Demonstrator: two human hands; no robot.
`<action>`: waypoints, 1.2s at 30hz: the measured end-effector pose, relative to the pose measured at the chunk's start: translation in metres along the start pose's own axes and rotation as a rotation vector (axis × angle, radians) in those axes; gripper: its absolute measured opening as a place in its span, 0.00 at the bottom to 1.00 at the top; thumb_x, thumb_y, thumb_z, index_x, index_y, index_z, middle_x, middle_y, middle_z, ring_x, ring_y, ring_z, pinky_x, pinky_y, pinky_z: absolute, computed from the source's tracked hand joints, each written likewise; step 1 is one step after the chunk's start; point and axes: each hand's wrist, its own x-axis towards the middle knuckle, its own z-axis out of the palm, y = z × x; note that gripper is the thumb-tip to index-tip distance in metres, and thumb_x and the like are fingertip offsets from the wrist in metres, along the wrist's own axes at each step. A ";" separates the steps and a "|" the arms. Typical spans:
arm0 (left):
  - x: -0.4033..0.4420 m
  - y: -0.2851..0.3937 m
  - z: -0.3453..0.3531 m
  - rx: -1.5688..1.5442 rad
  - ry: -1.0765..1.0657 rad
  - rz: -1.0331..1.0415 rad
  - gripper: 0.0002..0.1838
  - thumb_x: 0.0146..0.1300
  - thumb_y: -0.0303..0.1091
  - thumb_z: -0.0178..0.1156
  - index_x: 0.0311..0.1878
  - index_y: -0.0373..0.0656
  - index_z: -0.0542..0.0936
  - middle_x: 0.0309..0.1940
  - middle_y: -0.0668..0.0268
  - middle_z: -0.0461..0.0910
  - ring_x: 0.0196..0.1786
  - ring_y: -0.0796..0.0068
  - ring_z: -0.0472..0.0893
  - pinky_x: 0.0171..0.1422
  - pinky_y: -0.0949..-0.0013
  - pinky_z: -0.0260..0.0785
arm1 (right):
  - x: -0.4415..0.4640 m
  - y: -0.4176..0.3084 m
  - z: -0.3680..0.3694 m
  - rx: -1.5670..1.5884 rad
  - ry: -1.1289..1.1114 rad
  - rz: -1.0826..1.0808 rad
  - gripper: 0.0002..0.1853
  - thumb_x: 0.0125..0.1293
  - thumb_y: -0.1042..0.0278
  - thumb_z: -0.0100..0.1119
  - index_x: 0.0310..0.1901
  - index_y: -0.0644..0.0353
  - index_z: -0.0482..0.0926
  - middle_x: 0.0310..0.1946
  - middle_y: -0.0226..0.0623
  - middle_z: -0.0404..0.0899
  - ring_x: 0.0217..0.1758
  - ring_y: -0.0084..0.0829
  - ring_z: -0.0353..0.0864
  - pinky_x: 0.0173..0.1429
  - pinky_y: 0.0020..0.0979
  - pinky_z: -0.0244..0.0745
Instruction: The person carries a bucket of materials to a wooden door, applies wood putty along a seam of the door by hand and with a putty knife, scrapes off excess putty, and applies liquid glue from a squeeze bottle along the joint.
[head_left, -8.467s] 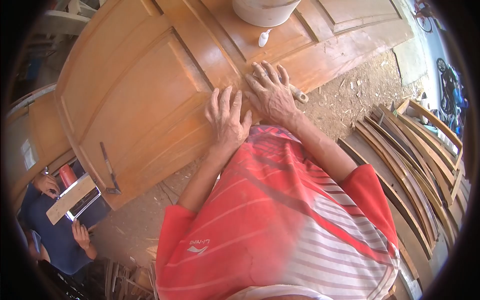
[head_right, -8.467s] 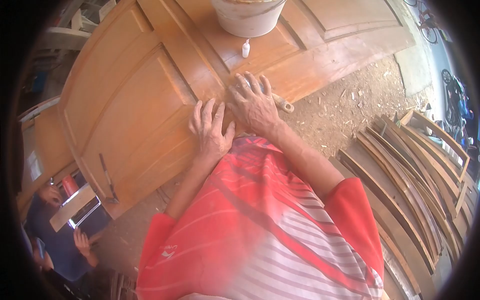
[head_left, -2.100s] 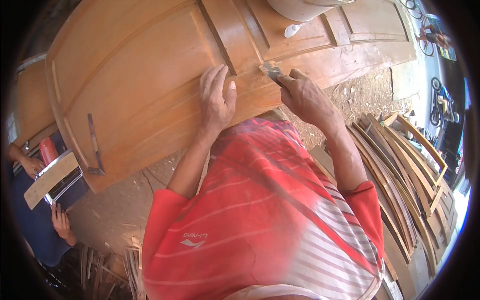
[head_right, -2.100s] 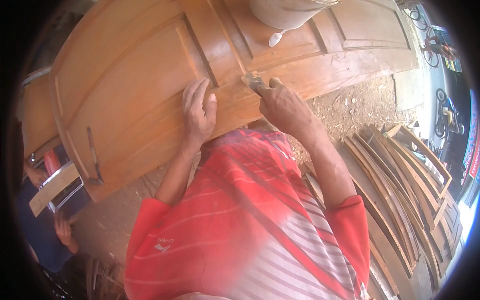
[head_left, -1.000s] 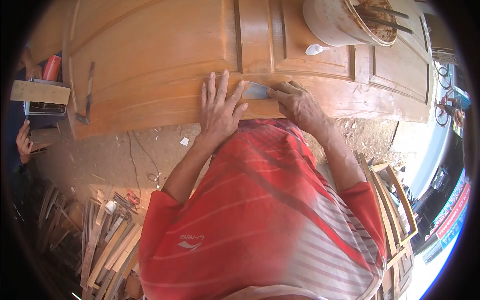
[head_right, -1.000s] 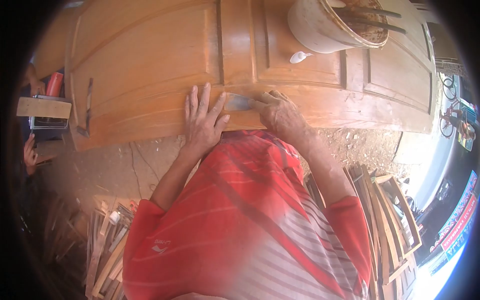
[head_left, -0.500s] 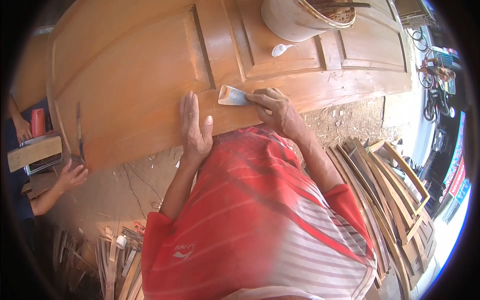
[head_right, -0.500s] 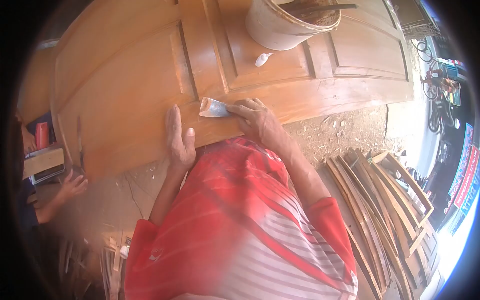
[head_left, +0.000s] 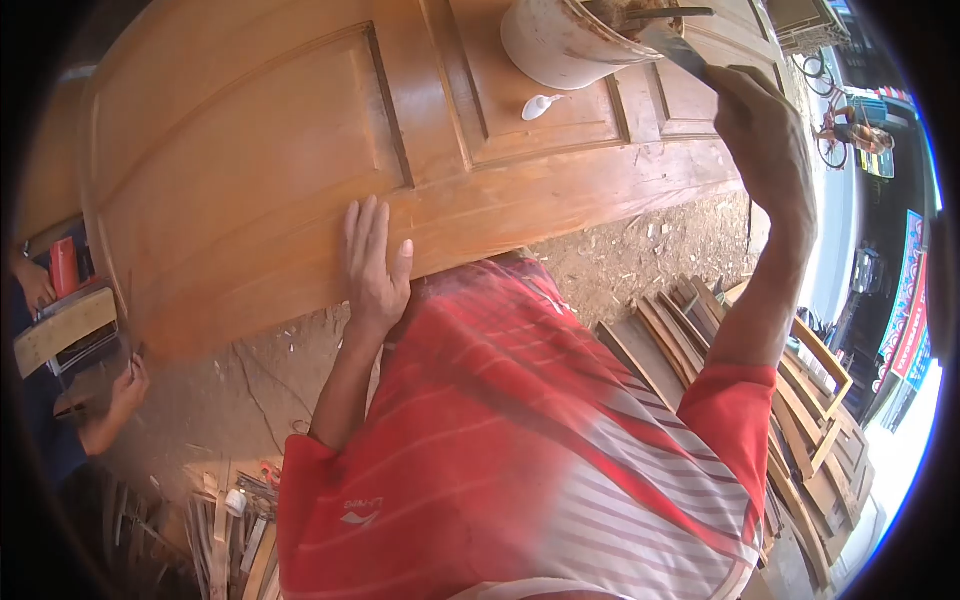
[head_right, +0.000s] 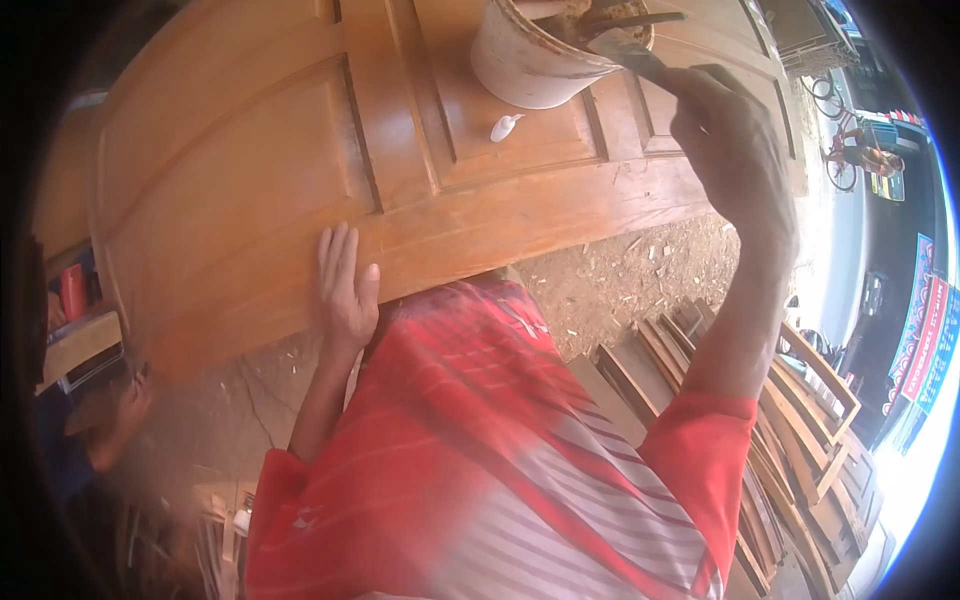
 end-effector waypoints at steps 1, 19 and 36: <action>0.000 -0.003 -0.001 0.027 0.020 -0.005 0.31 0.81 0.37 0.63 0.78 0.27 0.74 0.81 0.42 0.71 0.86 0.33 0.65 0.88 0.39 0.57 | -0.011 -0.007 -0.010 0.046 0.012 0.036 0.21 0.74 0.81 0.58 0.64 0.57 0.88 0.53 0.40 0.89 0.47 0.37 0.89 0.56 0.36 0.81; -0.003 -0.015 -0.014 0.004 0.020 -0.092 0.28 0.79 0.30 0.62 0.77 0.27 0.75 0.80 0.42 0.73 0.85 0.34 0.66 0.87 0.39 0.61 | -0.141 0.057 0.217 -0.190 0.093 0.162 0.18 0.81 0.67 0.66 0.67 0.63 0.85 0.64 0.47 0.84 0.67 0.46 0.84 0.64 0.44 0.82; -0.005 -0.021 -0.014 0.111 0.006 -0.057 0.26 0.77 0.33 0.64 0.73 0.28 0.80 0.78 0.44 0.77 0.82 0.35 0.72 0.86 0.38 0.61 | -0.021 -0.055 0.285 0.536 0.187 0.481 0.23 0.76 0.58 0.74 0.64 0.65 0.83 0.49 0.47 0.89 0.52 0.42 0.90 0.54 0.42 0.83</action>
